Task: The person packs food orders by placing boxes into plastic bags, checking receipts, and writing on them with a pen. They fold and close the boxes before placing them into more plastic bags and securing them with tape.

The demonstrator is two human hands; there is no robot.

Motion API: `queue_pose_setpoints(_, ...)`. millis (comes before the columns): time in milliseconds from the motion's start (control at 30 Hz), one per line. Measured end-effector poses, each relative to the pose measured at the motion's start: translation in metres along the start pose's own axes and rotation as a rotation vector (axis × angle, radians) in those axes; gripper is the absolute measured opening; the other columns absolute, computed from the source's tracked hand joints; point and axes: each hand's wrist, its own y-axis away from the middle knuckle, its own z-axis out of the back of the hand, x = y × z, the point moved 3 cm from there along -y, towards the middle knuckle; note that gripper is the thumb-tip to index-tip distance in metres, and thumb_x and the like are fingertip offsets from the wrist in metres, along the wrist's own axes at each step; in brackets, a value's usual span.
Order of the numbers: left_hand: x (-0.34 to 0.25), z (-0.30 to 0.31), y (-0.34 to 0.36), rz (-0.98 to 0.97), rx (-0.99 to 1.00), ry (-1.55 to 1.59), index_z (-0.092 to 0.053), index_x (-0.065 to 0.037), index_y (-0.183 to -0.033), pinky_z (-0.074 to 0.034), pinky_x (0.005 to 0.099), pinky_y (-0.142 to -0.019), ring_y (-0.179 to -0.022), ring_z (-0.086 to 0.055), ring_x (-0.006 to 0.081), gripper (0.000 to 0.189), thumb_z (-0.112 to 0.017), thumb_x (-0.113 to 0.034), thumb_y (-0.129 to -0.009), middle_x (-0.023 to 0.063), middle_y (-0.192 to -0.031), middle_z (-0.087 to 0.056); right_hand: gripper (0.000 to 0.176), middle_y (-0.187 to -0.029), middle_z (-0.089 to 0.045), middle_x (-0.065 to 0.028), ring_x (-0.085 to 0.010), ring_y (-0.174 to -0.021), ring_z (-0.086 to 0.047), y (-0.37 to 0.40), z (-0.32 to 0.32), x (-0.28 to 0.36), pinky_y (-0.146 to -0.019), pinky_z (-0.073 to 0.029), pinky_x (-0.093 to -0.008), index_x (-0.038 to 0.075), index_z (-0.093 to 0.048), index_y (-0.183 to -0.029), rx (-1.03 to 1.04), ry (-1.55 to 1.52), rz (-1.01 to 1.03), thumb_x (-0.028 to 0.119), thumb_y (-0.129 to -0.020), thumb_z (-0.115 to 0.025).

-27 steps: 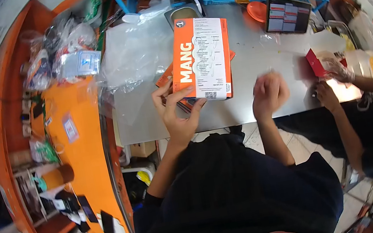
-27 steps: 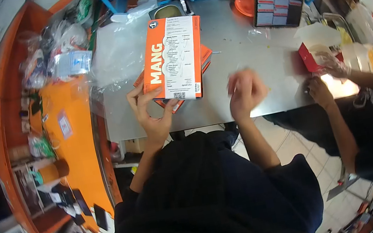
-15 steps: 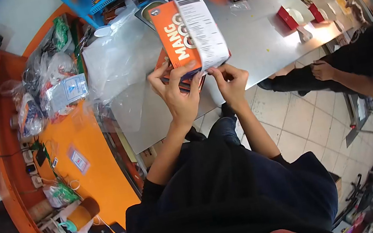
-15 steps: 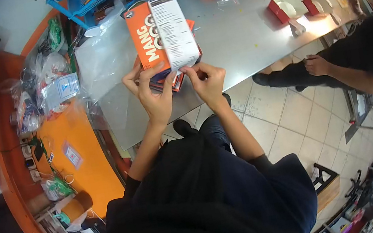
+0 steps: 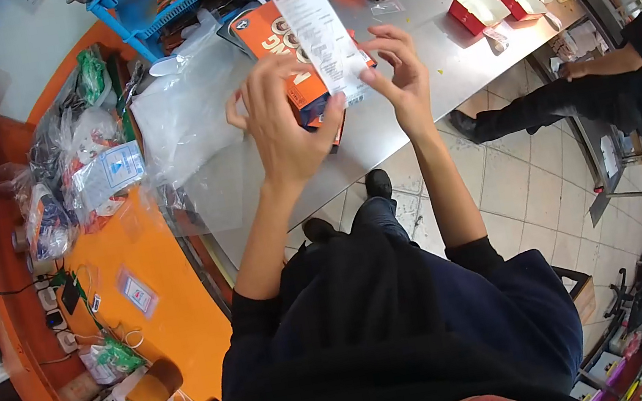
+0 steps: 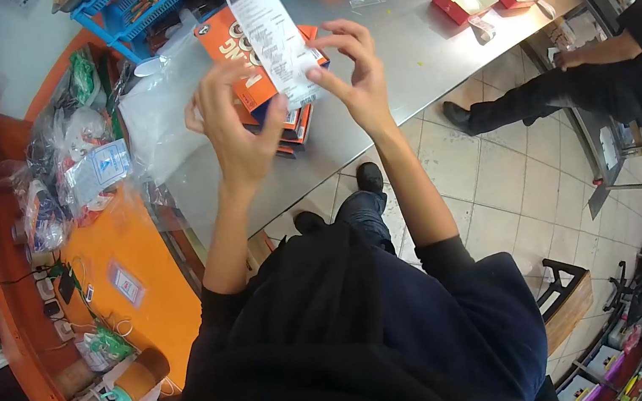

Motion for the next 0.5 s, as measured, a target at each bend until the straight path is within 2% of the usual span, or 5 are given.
queue_pose_setpoints(133, 0.004, -0.005, -0.044, -0.105, 0.044, -0.201, -0.058, -0.027, -0.12, -0.018, 0.0716, -0.098, -0.132, -0.036, 0.028, 0.049, -0.072, -0.041, -0.076, 0.006, -0.131, -0.047, 0.012, -0.114, -0.057, -0.0091, -0.0188, -0.113, -0.046, -0.013, -0.019, -0.008, -0.094, -0.037, -0.0347, 0.008, -0.072, -0.089, 0.063, 0.013, 0.042, 0.013, -0.078, -0.075)
queue_pose_setpoints(167, 0.009, -0.011, -0.051, -0.095, 0.166, -0.325, -0.054, -0.031, -0.128, -0.017, 0.081, -0.093, -0.137, -0.029, 0.0356, 0.055, -0.072, -0.042, -0.077, 0.0077, -0.139, -0.041, 0.028, -0.119, -0.053, -0.0088, -0.0183, -0.109, -0.047, -0.009, -0.019, -0.018, -0.09, -0.042, -0.0332, 0.006, -0.066, -0.104, 0.024, -0.092, -0.015, 0.013, -0.078, -0.076)
queue_pose_setpoints(300, 0.039, -0.027, -0.061, 0.12, 0.258, -0.186, -0.049, -0.031, -0.134, -0.019, 0.0799, -0.094, -0.137, -0.022, 0.046, 0.063, -0.071, -0.04, -0.075, 0.0154, -0.149, -0.028, 0.069, -0.122, -0.044, -0.0073, -0.0188, -0.106, -0.047, 0.017, -0.011, -0.013, -0.085, -0.049, -0.035, 0.008, -0.039, -0.13, -0.16, -0.167, -0.325, 0.016, -0.075, -0.079)
queue_pose_setpoints(467, 0.057, -0.026, -0.082, 0.215, 0.218, -0.217, -0.051, -0.033, -0.131, -0.019, 0.0779, -0.097, -0.136, -0.027, 0.0423, 0.063, -0.07, -0.038, -0.071, 0.016, -0.144, -0.035, 0.067, -0.113, -0.047, -0.0063, -0.0184, -0.103, -0.048, 0.018, -0.012, 0.0, -0.084, -0.048, -0.0361, 0.009, -0.044, -0.128, -0.01, -0.093, -0.352, 0.017, -0.073, -0.081)
queue_pose_setpoints(500, 0.065, -0.028, -0.092, 0.277, 0.35, -0.193, -0.052, -0.033, -0.129, -0.017, 0.0779, -0.097, -0.134, -0.031, 0.0402, 0.062, -0.07, -0.039, -0.07, 0.015, -0.139, -0.039, 0.068, -0.112, -0.048, -0.0067, -0.0187, -0.102, -0.049, 0.013, -0.011, -0.001, -0.083, -0.048, -0.0356, 0.008, -0.045, -0.128, 0.036, -0.05, -0.319, 0.02, -0.072, -0.082)
